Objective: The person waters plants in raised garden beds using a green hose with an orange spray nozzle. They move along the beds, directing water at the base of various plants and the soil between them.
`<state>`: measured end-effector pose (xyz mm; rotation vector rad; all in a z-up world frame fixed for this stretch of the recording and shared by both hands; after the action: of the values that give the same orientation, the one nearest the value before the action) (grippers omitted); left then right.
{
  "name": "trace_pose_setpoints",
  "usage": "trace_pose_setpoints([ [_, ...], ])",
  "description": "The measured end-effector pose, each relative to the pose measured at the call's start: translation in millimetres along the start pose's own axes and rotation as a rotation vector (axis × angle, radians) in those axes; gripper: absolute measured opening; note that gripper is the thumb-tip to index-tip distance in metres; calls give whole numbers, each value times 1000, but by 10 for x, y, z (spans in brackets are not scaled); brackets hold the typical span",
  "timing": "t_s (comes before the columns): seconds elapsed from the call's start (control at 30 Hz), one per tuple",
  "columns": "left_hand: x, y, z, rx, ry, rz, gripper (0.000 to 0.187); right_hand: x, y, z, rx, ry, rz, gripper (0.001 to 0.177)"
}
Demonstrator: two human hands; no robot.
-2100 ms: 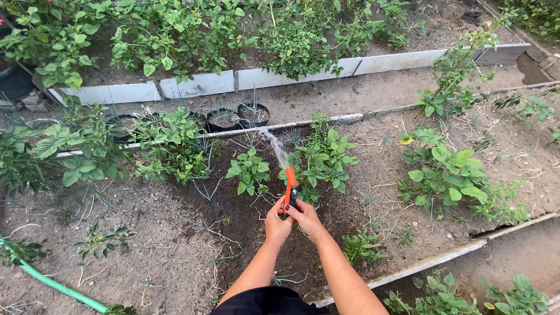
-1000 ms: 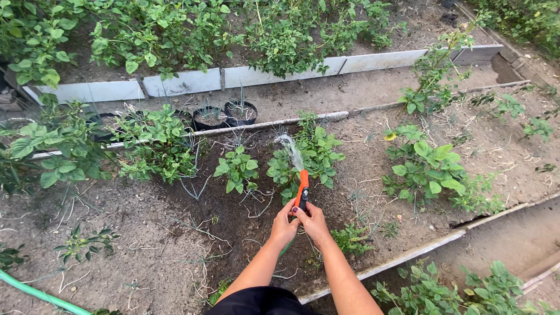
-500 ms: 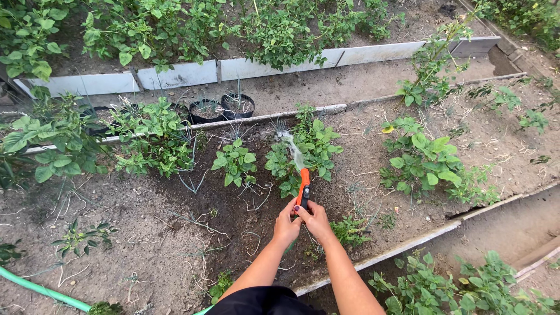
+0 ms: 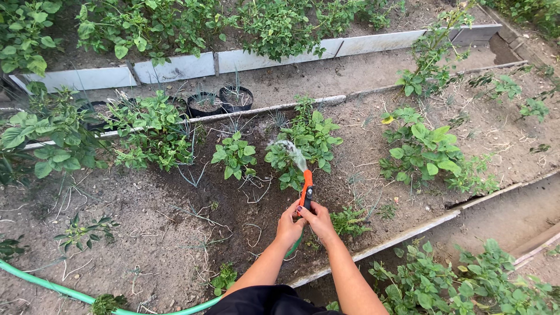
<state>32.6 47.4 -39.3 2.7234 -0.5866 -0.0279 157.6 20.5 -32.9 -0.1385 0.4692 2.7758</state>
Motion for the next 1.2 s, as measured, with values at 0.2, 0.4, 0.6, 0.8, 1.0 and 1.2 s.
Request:
trace_pose_setpoints([
  [0.2,71,99,61,-25,-21,11,71,-28,82,-134,42,-66,-17,36],
  [0.4,121,178,121,-2,20,49,71,-24,202,-154,113,-56,-15,41],
  [0.6,130,245,204,-59,1,31,57,-25,321,-53,139,-80,-22,53],
  [0.8,109,257,232,-59,-6,13,44,-15,360,-57,184,-59,-20,53],
  [1.0,109,198,351,-4,-33,26,44,-49,331,-159,182,-63,-42,52],
  [1.2,175,130,661,10,83,8,53,-122,320,-344,179,-131,-84,41],
])
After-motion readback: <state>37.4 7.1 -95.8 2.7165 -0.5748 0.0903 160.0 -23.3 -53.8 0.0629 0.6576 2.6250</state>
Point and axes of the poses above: each hand's wrist, its own y-axis away from the middle knuckle, its own x-axis out of the palm, z = x × y, the point moved 8 cm from there along -y, towards the middle knuckle
